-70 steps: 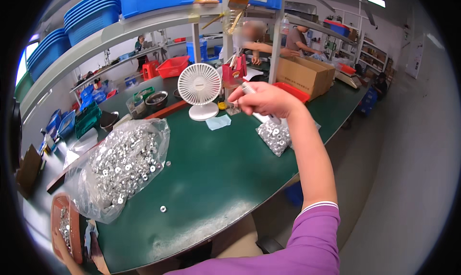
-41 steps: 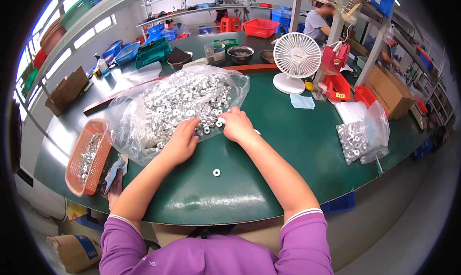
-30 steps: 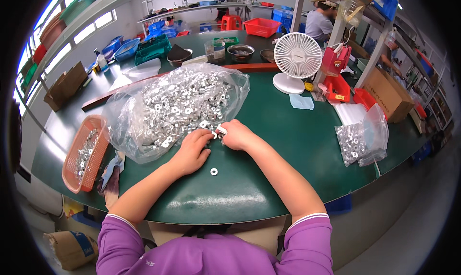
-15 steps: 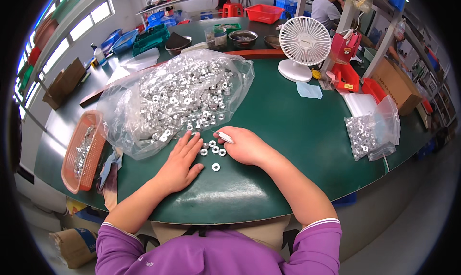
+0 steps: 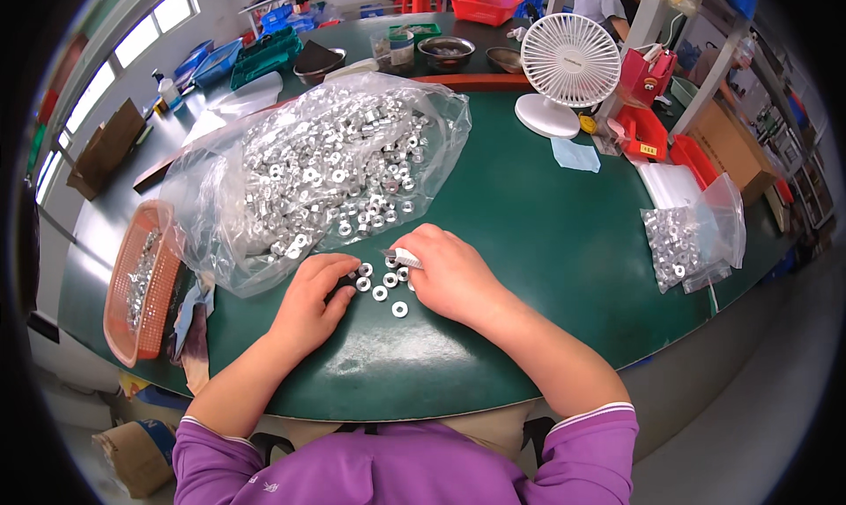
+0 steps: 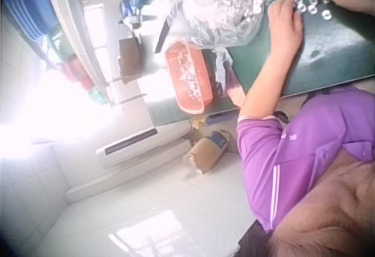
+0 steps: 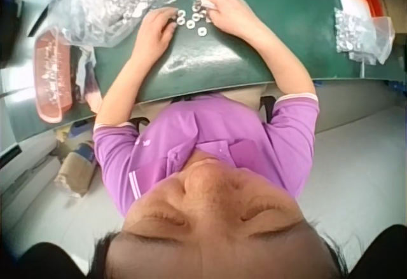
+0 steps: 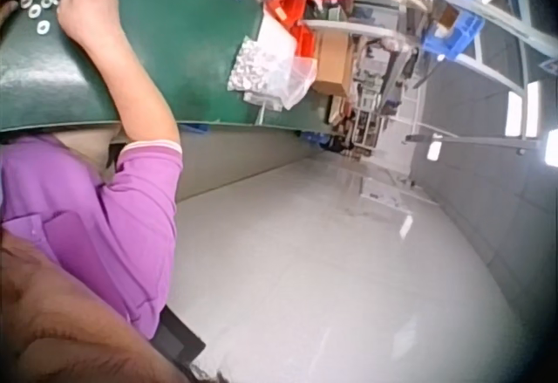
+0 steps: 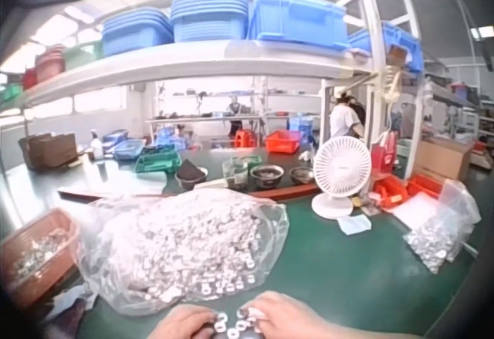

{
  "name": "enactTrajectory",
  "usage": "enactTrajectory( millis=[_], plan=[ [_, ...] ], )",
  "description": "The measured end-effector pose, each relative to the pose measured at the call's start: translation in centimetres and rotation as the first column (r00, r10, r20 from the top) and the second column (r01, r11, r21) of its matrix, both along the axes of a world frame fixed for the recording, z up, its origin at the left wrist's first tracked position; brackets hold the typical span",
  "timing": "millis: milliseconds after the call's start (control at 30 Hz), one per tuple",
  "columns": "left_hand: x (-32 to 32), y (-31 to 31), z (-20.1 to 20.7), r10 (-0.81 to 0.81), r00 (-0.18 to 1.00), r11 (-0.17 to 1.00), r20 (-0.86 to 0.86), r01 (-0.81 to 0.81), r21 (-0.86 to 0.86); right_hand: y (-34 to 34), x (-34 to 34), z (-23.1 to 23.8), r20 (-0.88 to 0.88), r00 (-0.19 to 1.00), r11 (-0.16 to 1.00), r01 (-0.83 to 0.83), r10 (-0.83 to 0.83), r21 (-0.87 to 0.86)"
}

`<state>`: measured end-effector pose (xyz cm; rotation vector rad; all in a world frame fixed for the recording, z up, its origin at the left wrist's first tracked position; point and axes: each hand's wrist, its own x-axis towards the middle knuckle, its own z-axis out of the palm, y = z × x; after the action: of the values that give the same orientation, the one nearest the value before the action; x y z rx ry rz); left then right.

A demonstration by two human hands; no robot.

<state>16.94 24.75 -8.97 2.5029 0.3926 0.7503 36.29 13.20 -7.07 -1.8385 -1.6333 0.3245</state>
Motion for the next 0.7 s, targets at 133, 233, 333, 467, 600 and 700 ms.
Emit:
enactTrajectory(
  millis=[133,233,333,467,600,700],
  plan=[
    [-0.2,0.7,-0.5,0.048,0.999,0.997,-0.012,-0.049,-0.053,-0.1,-0.1,0.5,-0.007,1.000,0.998,-0.006,0.006,-0.066],
    [0.1,0.0,0.8,0.156,0.980,0.923,-0.121,-0.188,-0.334,-0.3,0.3,0.4,0.049,0.999,0.998,0.007,-0.004,-0.056],
    [-0.3,0.6,0.4,0.159,0.979,0.965,-0.130,-0.182,-0.191,-0.4,0.5,0.5,0.068,0.997,0.997,0.041,-0.037,-0.067],
    [-0.3,1.5,-0.5,0.119,0.989,0.992,-0.083,-0.122,-0.029,-0.5,0.7,0.9,0.043,0.998,0.990,0.046,-0.041,-0.131],
    [0.0,0.4,-0.5,0.004,0.998,0.966,-0.057,-0.019,-0.257,-0.3,0.5,1.2,-0.200,0.980,0.965,-0.048,-0.005,-0.259],
    [-0.1,-0.8,-0.1,-0.125,0.990,0.914,-0.057,0.093,-0.396,-0.4,0.2,2.2,-0.435,0.900,0.938,-0.138,-0.016,-0.319]
  ],
)
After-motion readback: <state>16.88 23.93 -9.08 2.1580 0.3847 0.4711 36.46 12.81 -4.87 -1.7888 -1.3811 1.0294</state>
